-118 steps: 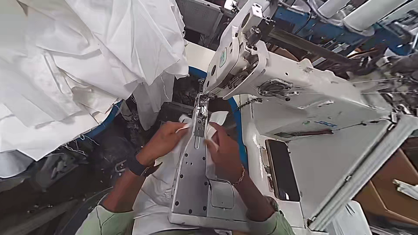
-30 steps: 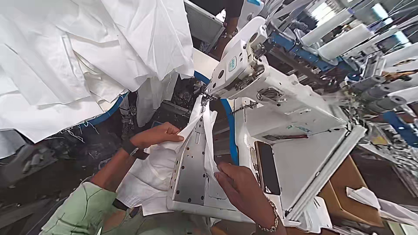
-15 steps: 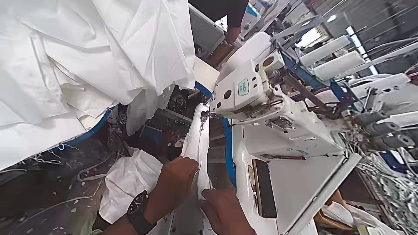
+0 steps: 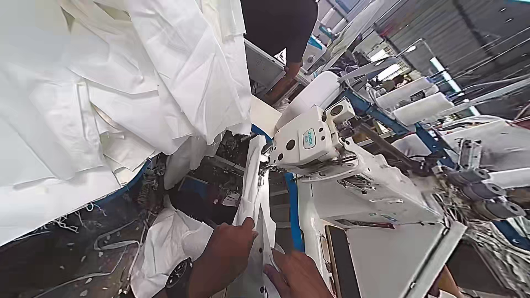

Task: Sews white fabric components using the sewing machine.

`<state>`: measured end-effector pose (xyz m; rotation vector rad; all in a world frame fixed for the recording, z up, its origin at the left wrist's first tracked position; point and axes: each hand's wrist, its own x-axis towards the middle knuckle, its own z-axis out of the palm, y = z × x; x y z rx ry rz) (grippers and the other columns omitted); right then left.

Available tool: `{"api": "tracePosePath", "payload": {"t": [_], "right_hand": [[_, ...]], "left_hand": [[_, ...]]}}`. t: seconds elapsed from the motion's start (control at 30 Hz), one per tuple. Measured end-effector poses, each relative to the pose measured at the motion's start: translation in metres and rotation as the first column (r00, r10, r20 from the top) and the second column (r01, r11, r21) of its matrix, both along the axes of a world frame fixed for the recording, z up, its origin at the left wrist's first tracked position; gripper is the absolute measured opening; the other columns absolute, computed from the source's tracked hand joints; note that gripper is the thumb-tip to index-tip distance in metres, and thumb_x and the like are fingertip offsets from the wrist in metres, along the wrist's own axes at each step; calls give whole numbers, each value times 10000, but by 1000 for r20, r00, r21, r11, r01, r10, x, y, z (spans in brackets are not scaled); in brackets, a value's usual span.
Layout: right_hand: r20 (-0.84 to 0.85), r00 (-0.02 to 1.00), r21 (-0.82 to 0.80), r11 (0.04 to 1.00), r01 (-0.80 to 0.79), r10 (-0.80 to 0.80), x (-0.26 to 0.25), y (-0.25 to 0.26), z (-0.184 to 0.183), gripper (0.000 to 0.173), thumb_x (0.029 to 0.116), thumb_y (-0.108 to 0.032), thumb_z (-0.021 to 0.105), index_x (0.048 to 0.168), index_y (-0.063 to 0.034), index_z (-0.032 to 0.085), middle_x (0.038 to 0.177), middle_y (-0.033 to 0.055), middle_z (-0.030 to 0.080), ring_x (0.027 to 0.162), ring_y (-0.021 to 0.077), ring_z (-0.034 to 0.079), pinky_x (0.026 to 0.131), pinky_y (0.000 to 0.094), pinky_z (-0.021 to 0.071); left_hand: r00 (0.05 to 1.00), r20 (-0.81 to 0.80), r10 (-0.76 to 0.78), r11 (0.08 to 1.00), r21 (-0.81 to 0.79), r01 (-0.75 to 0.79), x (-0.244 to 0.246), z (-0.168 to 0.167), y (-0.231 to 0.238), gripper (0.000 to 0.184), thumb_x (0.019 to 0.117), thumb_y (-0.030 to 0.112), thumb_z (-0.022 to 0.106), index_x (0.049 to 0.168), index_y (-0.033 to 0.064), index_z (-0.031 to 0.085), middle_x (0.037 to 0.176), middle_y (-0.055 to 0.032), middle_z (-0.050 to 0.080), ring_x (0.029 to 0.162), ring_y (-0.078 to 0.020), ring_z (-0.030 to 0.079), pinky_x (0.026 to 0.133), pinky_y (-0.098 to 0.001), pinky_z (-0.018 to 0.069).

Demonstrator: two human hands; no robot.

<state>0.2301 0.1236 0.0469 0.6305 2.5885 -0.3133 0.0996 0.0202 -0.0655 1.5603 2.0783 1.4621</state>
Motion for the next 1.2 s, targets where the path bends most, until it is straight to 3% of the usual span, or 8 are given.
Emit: {"api": "tracePosePath", "payload": {"t": [0.1, 0.3, 0.47, 0.53, 0.63, 0.73, 0.93, 1.2], "right_hand": [[-49, 998, 68, 997, -41, 45, -2, -6, 9, 321, 986, -248, 575, 861, 28, 680, 624, 186, 630, 641, 411, 682, 584, 562, 495], [61, 997, -27, 998, -53, 54, -1, -5, 4, 384, 1015, -262, 548, 817, 44, 668, 667, 224, 641, 703, 440, 685, 624, 596, 490], [-152, 975, -67, 982, -176, 164, 20, -8, 15, 301, 968, -193, 615, 794, 44, 680, 671, 221, 638, 650, 426, 673, 561, 597, 479], [-169, 976, -52, 987, -149, 139, 28, -5, 18, 270, 976, -165, 605, 850, 55, 699, 722, 229, 659, 678, 423, 688, 578, 596, 505], [-195, 970, -14, 989, -149, 144, 28, -21, 16, 234, 966, -160, 607, 837, 14, 697, 683, 182, 643, 610, 364, 672, 510, 518, 497], [-142, 986, 37, 995, -88, 92, 21, -25, 8, 219, 979, -162, 604, 914, 18, 709, 714, 202, 676, 657, 404, 702, 543, 566, 520], [-359, 919, 450, 893, 16, 164, 3, -58, -3, 160, 890, -43, 638, 939, 31, 771, 669, 135, 682, 523, 253, 665, 448, 350, 510], [-350, 930, 471, 879, 70, 114, -29, -47, -19, 238, 888, -24, 628, 1063, 63, 763, 723, 148, 711, 577, 253, 694, 509, 337, 544]], "left_hand": [[972, 138, -191, 953, -213, 217, 0, 19, -20, 226, 972, 180, 631, 975, -43, 669, 566, -170, 589, 540, -374, 654, 537, -517, 519], [989, -111, -94, 970, 212, 116, -9, -15, -12, 241, 920, 202, 599, 724, 65, 632, 564, -48, 556, 498, -193, 599, 429, -340, 460], [951, 100, -291, 927, -216, 307, -23, 24, -20, 278, 1004, 184, 595, 898, -61, 669, 598, -205, 606, 585, -401, 668, 557, -551, 516], [915, 139, -380, 895, -194, 401, -21, 26, -28, 302, 987, 199, 631, 833, -60, 659, 609, -209, 607, 597, -400, 663, 562, -556, 499], [951, -129, -280, 949, 112, 295, -7, 0, -22, 271, 931, 238, 615, 721, 70, 642, 610, -57, 584, 564, -225, 625, 485, -379, 489], [955, -271, -125, 974, 152, 170, -20, -1, -10, 249, 932, 229, 593, 721, 100, 615, 543, -16, 510, 493, -188, 552, 446, -318, 422], [980, -91, -177, 959, -240, 151, 11, 43, -39, 296, 932, 113, 616, 1147, -62, 718, 532, -110, 582, 460, -300, 618, 424, -419, 463], [998, 14, 59, 998, -28, -59, 7, 10, -12, 211, 885, 59, 603, 975, 29, 791, 634, -93, 610, 468, -234, 600, 386, -359, 444]]}}
